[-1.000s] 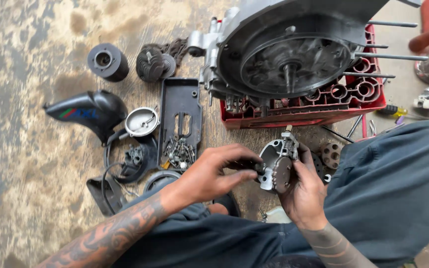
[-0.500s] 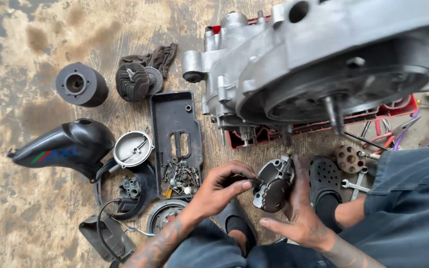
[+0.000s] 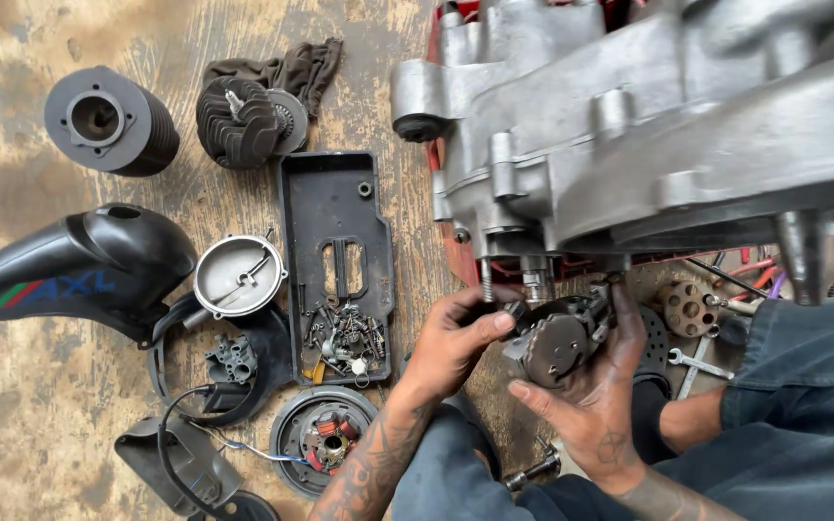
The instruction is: The person sits on the floor and assembles a motorcycle engine. They insert bolts into the engine casing, attach a clutch assembly, and use a hammer to tap the components into place.
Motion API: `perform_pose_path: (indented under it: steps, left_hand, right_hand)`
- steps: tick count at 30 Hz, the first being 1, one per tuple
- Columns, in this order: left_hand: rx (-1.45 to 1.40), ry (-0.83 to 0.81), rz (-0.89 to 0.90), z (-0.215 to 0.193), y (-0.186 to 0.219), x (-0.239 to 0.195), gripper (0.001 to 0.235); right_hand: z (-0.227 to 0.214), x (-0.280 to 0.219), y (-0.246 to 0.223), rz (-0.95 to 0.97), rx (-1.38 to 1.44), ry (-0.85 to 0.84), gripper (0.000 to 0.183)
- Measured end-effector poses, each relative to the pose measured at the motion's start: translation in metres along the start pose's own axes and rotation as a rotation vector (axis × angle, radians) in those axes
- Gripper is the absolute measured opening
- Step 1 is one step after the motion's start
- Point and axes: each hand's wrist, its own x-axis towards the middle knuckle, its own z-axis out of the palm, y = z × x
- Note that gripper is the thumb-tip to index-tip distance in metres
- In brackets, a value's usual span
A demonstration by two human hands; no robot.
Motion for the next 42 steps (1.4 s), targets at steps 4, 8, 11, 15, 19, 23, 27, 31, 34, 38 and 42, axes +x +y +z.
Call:
perform_pose_path:
  steps: [4, 8, 11, 15, 19, 23, 27, 31, 34, 38, 42]
  left_hand:
    - [-0.021, -0.003, -0.054, -0.001, -0.002, 0.006, 0.035]
    - [-0.285, -0.002, -0.063, 0.002, -0.009, 0.015, 0.033]
    - [-0.292, 0.013, -0.078, 0.003, -0.005, 0.013, 0.022]
    - [-0.296, 0.032, -0.102, 0.004, 0.002, 0.011, 0.020]
    - [-0.243, 0.021, -0.150, 0.005, 0.012, 0.009, 0.021]
    - [-0.221, 0.021, -0.107, 0.005, 0.006, 0.010, 0.017]
    - [-0.302, 0.044, -0.119, 0.012, 0.008, 0.013, 0.021]
    - [-0.389, 0.030, -0.155, 0.015, 0.007, 0.016, 0.032]
    - [-0.471, 0.023, -0.170, 0.016, 0.003, 0.017, 0.033]
    - [-0.512, 0.099, -0.109, 0.016, -0.002, 0.021, 0.030]
    - [-0.552, 0.098, -0.089, 0.020, -0.002, 0.021, 0.035]
  right_hand:
    - [0.001, 0.004, 0.007, -0.096, -0.187, 0.059, 0.122]
    - [0.007, 0.010, 0.003, -0.138, -0.251, 0.082, 0.120]
    - [0.011, 0.005, -0.003, 0.034, 0.038, 0.080, 0.117]
    - [0.013, 0.003, -0.004, 0.021, 0.047, 0.068, 0.112]
    - [0.008, -0.002, 0.003, 0.056, 0.072, 0.070, 0.116]
    - [0.007, -0.002, 0.005, 0.033, -0.038, 0.128, 0.118]
    - [-0.001, 0.004, 0.008, 0.012, -0.011, 0.081, 0.118]
    - [-0.003, 0.012, -0.003, -0.189, -0.435, 0.056, 0.109]
    - [-0.003, 0.012, -0.005, -0.170, -0.405, 0.011, 0.107]
    - [-0.008, 0.007, 0.000, 0.006, -0.292, 0.001, 0.117]
    - [-0.012, 0.010, 0.005, -0.114, -0.402, -0.010, 0.114]
